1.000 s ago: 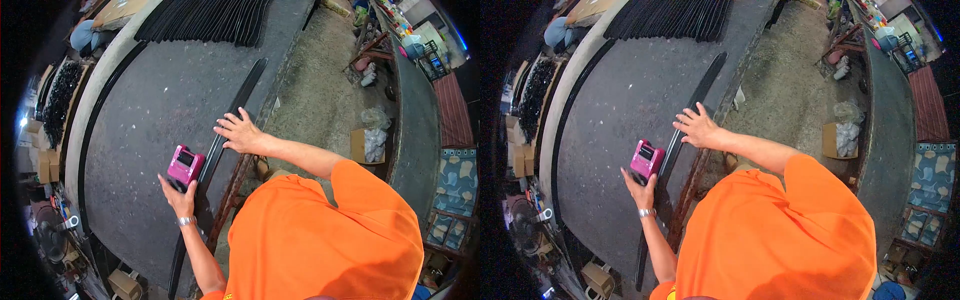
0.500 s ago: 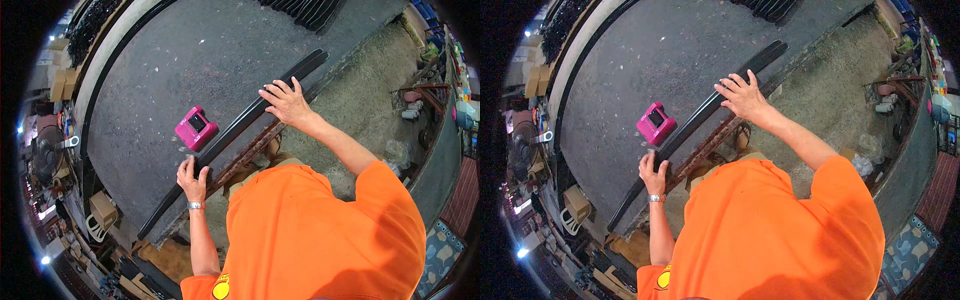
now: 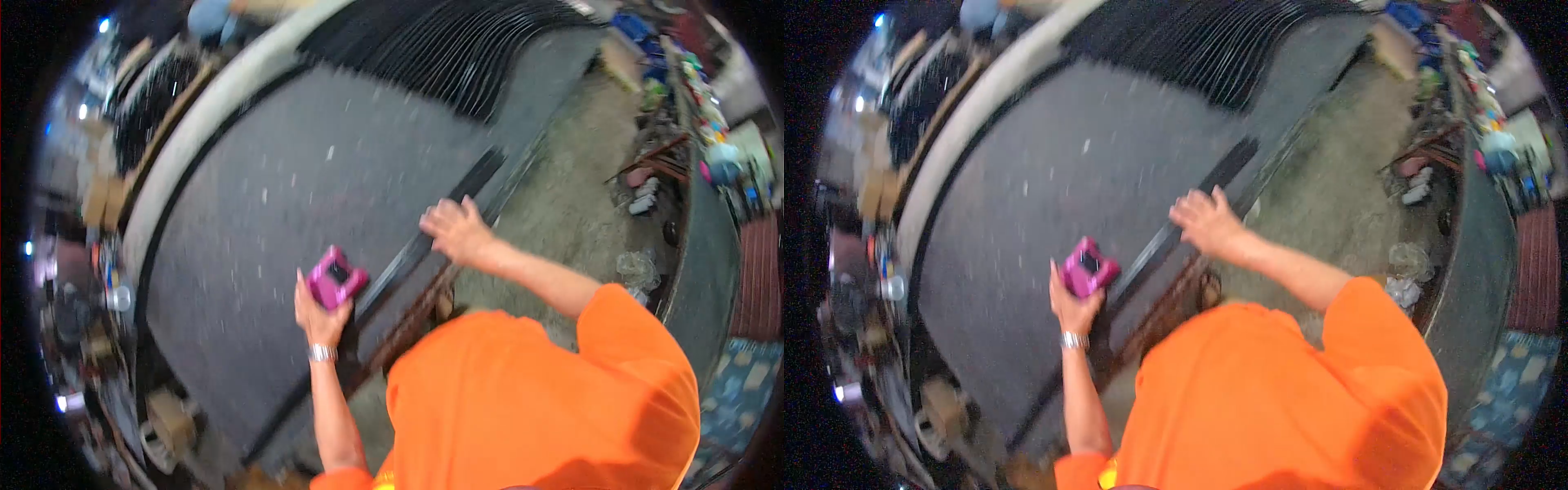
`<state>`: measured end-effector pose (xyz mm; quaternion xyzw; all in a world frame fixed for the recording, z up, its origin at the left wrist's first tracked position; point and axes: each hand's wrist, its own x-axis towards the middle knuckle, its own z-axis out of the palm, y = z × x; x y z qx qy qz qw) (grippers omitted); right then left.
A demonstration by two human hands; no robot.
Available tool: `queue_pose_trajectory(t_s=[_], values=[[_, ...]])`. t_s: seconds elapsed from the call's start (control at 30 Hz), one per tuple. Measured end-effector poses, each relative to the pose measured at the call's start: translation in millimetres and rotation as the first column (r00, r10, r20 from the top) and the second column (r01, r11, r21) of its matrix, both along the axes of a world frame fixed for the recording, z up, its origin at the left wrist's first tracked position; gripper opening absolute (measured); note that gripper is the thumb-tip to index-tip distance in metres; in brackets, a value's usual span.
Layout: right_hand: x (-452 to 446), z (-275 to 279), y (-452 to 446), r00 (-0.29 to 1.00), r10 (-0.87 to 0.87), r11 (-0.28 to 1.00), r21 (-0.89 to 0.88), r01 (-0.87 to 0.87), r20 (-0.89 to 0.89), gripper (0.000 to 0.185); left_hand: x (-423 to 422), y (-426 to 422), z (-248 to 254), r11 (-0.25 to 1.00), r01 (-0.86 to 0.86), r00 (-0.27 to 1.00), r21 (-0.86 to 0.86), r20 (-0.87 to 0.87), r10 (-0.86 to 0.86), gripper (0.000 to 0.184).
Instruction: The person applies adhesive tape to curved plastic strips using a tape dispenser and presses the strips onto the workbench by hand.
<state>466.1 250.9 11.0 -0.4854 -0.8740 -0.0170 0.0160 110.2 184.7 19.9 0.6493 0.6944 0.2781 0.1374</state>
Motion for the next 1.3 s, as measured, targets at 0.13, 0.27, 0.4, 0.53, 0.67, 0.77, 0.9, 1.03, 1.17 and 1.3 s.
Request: queue_pose_trajectory(t_s=[0.13,0.27,0.4,0.53,0.67,0.77,0.9,1.03,1.17,1.3], values=[[-1,-10,-5,0.991,0.005,0.998,0.058,0.003,-0.135,0.058,2,-10,-4,0.993,-0.016,0.998,-0.119,0.056,0.023,0.125],[-5,-8,-8,0.992,-0.004,0.998,0.068,0.013,-0.125,0.055,6,-9,-4,0.989,-0.032,0.999,-0.144,0.034,0.037,0.126],[-7,-10,-9,0.991,-0.014,0.998,0.058,0.022,-0.133,0.056,4,-8,-3,0.987,-0.036,0.999,-0.157,-0.012,0.035,0.13],[-5,-10,-9,0.988,-0.016,0.998,0.055,0.024,-0.156,0.055,5,-8,-3,0.985,-0.027,1.0,-0.169,-0.02,0.024,0.133],[0,-14,-7,0.974,0.0,0.999,0.049,0.011,-0.226,0.055,10,-7,2,0.979,-0.055,0.998,-0.198,-0.036,0.049,0.135],[6,-9,-4,0.952,0.014,1.0,0.028,-0.006,-0.307,0.055,9,-7,-2,0.987,-0.028,0.999,-0.158,-0.045,0.021,0.136],[16,-15,8,0.926,0.081,0.996,0.063,-0.062,-0.368,0.055,14,-11,11,0.959,-0.077,0.997,-0.274,0.005,0.081,0.137],[24,-15,14,0.899,0.132,0.991,0.059,-0.118,-0.418,0.056,29,-55,7,0.911,-0.334,0.942,-0.242,-0.129,0.31,0.115],[31,-12,22,0.893,0.177,0.983,0.029,-0.182,-0.413,0.057,55,-102,-21,0.815,-0.508,0.842,-0.277,-0.358,0.403,0.089],[31,1,36,0.912,0.214,0.974,0.008,-0.226,-0.349,0.061,81,-87,-13,0.87,-0.492,0.771,0.003,-0.463,0.438,0.078]])
